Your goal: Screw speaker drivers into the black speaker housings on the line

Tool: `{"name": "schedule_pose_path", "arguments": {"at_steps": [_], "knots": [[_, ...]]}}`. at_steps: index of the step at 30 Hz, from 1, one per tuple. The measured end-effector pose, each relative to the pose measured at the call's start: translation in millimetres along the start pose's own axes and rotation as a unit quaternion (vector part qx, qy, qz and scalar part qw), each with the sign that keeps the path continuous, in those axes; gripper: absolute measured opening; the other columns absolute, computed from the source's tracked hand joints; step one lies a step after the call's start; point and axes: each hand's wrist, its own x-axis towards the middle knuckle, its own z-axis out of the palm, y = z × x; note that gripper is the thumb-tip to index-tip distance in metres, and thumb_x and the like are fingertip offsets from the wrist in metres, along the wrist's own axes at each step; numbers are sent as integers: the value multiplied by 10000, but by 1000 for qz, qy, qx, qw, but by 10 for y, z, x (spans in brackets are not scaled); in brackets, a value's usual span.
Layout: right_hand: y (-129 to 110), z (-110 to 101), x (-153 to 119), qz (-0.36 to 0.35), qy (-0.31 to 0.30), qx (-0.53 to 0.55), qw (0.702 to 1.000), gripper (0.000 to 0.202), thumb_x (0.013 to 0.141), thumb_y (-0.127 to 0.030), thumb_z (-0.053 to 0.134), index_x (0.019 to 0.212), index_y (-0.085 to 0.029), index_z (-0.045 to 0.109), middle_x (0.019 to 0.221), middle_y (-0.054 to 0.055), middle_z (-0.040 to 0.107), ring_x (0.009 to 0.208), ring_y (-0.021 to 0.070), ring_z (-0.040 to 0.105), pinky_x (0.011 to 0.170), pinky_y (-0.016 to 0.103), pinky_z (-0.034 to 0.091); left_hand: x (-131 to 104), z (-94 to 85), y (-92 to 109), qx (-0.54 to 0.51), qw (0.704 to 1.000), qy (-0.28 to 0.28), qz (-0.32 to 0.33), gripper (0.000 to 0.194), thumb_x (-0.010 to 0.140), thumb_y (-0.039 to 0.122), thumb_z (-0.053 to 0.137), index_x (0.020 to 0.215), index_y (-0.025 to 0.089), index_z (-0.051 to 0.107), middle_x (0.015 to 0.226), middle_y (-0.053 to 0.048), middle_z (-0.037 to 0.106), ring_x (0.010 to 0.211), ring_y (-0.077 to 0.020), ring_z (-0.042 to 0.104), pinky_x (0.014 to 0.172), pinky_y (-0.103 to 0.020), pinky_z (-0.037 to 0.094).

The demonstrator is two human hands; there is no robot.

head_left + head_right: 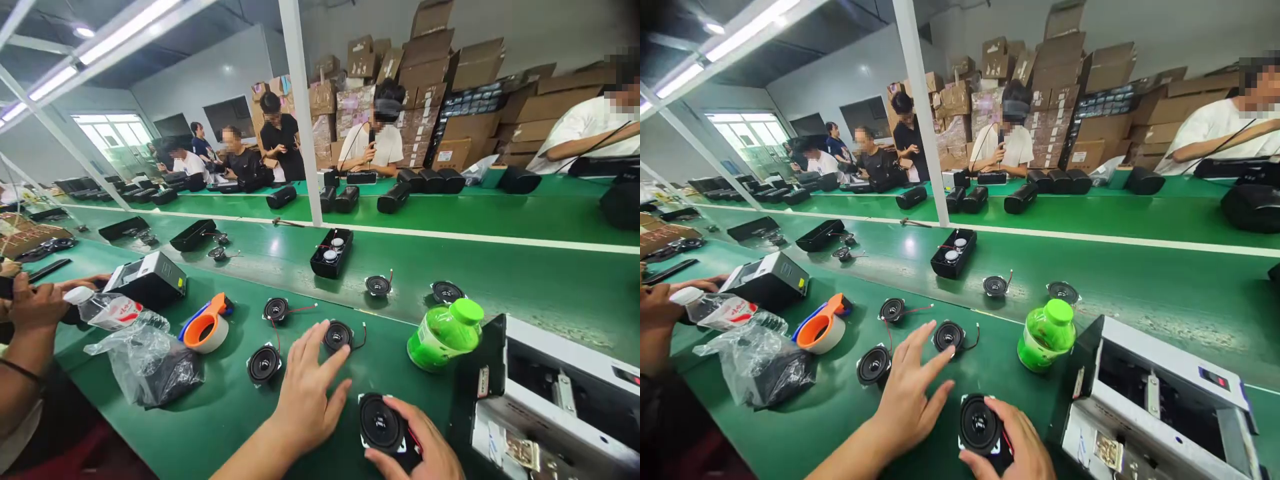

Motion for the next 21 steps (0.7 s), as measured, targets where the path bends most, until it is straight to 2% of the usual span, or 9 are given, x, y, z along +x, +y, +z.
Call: {"name": "schedule_pose_path", "arguments": {"at_steps": [1,3,6,9,12,14,17,19,21], "knots": [[-28,-19,11,1,-4,-4,1000,542,831,-535,869,1292,-298,714,1188,44,847,1040,252,838,895,316,708,-183,25,73,-15,999,23,32,457,1045,319,610,1496,309,674,1820,-128,304,1648,-405,373,1264,-638,441],[-94,-56,24,9,-19,-15,1000,527,857,-500,849,1323,-304,698,1223,46,837,1074,246,830,919,333,708,-445,79,188,-31,994,39,99,446,1110,450,496,1501,314,663,1847,-115,249,1665,-411,343,1253,-644,440],[-178,-97,34,26,-38,-31,998,524,884,-473,819,1362,-311,676,1264,50,825,1094,242,824,922,351,712,-641,168,271,-24,989,43,141,609,1113,660,418,1506,253,644,1850,-175,224,1657,-420,361,1245,-612,451],[-208,-118,40,33,-35,-38,998,529,866,-448,821,1360,-330,672,1259,25,829,1077,232,830,908,349,719,-745,248,278,-21,989,57,132,626,1116,659,412,1481,208,647,1839,-211,239,1647,-397,392,1253,-569,454],[-188,-129,38,32,-17,-33,999,515,847,-450,827,1330,-340,686,1225,4,842,1036,220,841,878,321,720,-842,306,254,-9,991,59,121,562,1106,658,452,1376,238,710,1823,-192,301,1637,-393,413,1240,-561,473],[-154,-142,32,30,-2,-24,999,504,842,-493,826,1301,-329,699,1196,10,850,987,216,849,831,294,718,-914,360,226,-4,990,81,114,604,1097,700,437,1393,249,707,1795,-203,358,1600,-382,474,1212,-537,507],[-84,-159,19,38,19,-9,999,537,830,-548,828,1287,-296,701,1154,35,855,926,219,850,783,271,710,-1021,516,169,-2,989,116,95,621,1109,688,407,1455,242,666,1697,-216,512,1503,-345,593,1189,-508,533],[-28,-143,11,46,24,4,999,544,787,-556,858,1246,-295,728,1123,31,858,920,229,850,789,271,709,-1061,666,123,2,985,148,89,623,1109,706,372,1399,255,689,1581,-189,638,1407,-321,671,1165,-502,555],[41,-93,0,55,22,20,998,502,738,-529,886,1175,-309,770,1102,20,863,931,244,851,799,278,710,-1047,809,70,4,987,159,37,654,1064,779,411,1305,258,724,1482,-171,711,1312,-317,723,1085,-479,610]]}}
